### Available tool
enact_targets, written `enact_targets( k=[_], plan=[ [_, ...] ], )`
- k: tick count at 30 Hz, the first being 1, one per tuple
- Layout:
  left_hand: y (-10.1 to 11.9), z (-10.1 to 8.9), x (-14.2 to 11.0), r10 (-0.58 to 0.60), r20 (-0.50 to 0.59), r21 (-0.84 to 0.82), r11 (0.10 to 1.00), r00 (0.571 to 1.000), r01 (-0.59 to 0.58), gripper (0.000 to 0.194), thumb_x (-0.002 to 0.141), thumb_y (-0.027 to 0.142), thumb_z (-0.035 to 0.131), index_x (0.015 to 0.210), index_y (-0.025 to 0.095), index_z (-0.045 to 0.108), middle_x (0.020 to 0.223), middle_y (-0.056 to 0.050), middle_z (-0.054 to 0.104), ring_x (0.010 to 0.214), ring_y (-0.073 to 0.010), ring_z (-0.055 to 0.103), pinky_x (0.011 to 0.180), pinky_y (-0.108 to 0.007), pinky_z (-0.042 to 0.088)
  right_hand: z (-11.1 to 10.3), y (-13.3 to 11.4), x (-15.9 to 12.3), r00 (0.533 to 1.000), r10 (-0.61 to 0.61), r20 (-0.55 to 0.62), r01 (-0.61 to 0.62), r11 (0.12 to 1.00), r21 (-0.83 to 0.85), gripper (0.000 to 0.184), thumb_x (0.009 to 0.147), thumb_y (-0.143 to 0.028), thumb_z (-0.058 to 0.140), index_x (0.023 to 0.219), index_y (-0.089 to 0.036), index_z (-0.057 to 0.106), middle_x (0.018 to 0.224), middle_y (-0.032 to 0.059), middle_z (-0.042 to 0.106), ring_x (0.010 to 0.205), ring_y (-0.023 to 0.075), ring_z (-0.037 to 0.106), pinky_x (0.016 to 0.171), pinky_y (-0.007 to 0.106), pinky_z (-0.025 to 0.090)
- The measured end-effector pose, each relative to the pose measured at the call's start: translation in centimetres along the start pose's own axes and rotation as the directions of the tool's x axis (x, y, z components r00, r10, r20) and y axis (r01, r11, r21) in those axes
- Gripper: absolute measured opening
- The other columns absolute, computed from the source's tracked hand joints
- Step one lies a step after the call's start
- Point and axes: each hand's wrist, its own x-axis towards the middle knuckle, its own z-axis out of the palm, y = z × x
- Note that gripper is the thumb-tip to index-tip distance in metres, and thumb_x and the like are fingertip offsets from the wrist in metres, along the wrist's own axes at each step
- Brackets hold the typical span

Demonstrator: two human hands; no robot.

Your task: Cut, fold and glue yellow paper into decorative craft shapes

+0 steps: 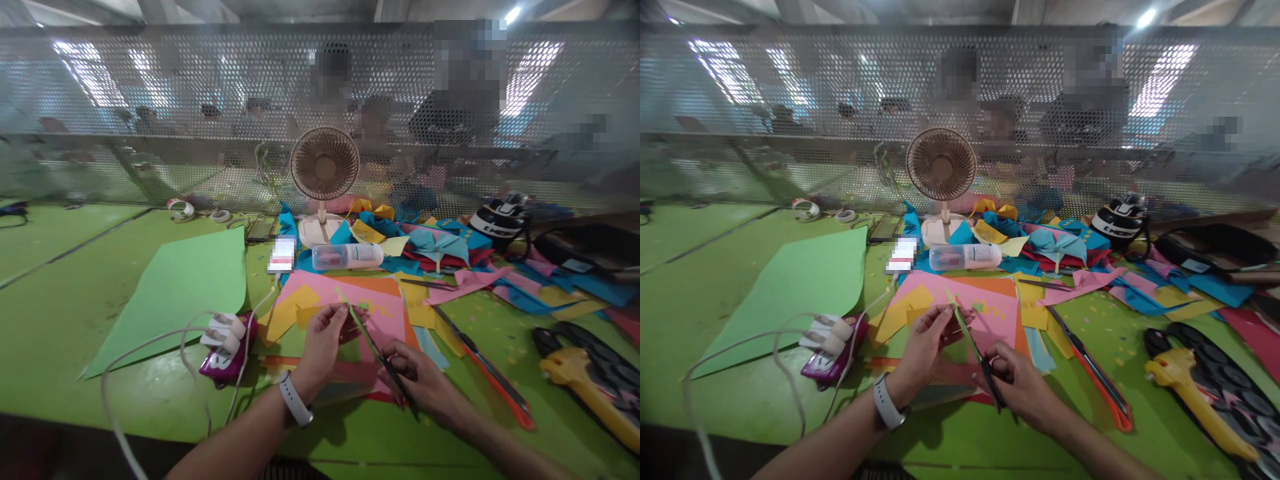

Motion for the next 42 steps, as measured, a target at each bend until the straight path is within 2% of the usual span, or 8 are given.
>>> enact_targets(
  k=[5, 20, 31, 42],
  plan=[
    [0.00, 0.01, -0.04, 0.019, 0.012, 0.034, 0.999, 1.000, -0.019, 0.024, 0.077, 0.040, 0.065, 0.081, 0.016, 0.064, 0.087, -0.009, 0.073, 0.082, -0.0210, 0.068, 0.071, -0.029, 0.050, 0.10, -0.34, -0.02, 1.000, 0.006, -0.005, -0.006, 1.000, 0.010, 0.036, 0.070, -0.046, 0.069, 0.078, -0.020, 0.045, 0.052, -0.0105, 0.037, 0.046, 0.0059, 0.035, 0.040, 0.017, 0.032],
    [-0.02, 0.07, 0.04, 0.041, 0.032, 0.068, 0.997, 0.999, -0.043, 0.022, 0.078, 0.036, 0.064, 0.081, 0.014, 0.064, 0.086, -0.010, 0.072, 0.078, -0.0199, 0.068, 0.072, -0.030, 0.052, -0.14, -0.16, -0.03, 1.000, 0.005, 0.015, -0.006, 1.000, 0.019, 0.034, 0.076, -0.046, 0.064, 0.082, -0.019, 0.044, 0.055, -0.0091, 0.045, 0.047, 0.0052, 0.037, 0.042, 0.017, 0.031],
    [-0.24, 0.01, 0.03, 0.053, 0.048, 0.072, 0.996, 0.997, -0.056, 0.021, 0.080, 0.035, 0.062, 0.080, 0.015, 0.064, 0.086, -0.009, 0.072, 0.075, -0.0165, 0.067, 0.071, -0.027, 0.051, -0.08, 0.21, -0.07, 1.000, -0.025, 0.007, 0.025, 1.000, -0.004, 0.030, 0.077, -0.044, 0.063, 0.080, -0.020, 0.045, 0.055, -0.0090, 0.044, 0.046, 0.0056, 0.038, 0.041, 0.017, 0.032],
    [0.07, -0.10, 0.08, 0.033, 0.043, 0.035, 0.999, 0.999, -0.035, 0.022, 0.082, 0.037, 0.059, 0.083, 0.016, 0.064, 0.092, -0.010, 0.072, 0.086, -0.0211, 0.067, 0.071, -0.029, 0.052, -0.27, 0.52, 0.04, 1.000, -0.012, 0.005, 0.012, 1.000, 0.018, 0.031, 0.072, -0.038, 0.069, 0.081, -0.020, 0.045, 0.056, -0.0093, 0.045, 0.046, 0.0056, 0.038, 0.040, 0.017, 0.034]
  ],
)
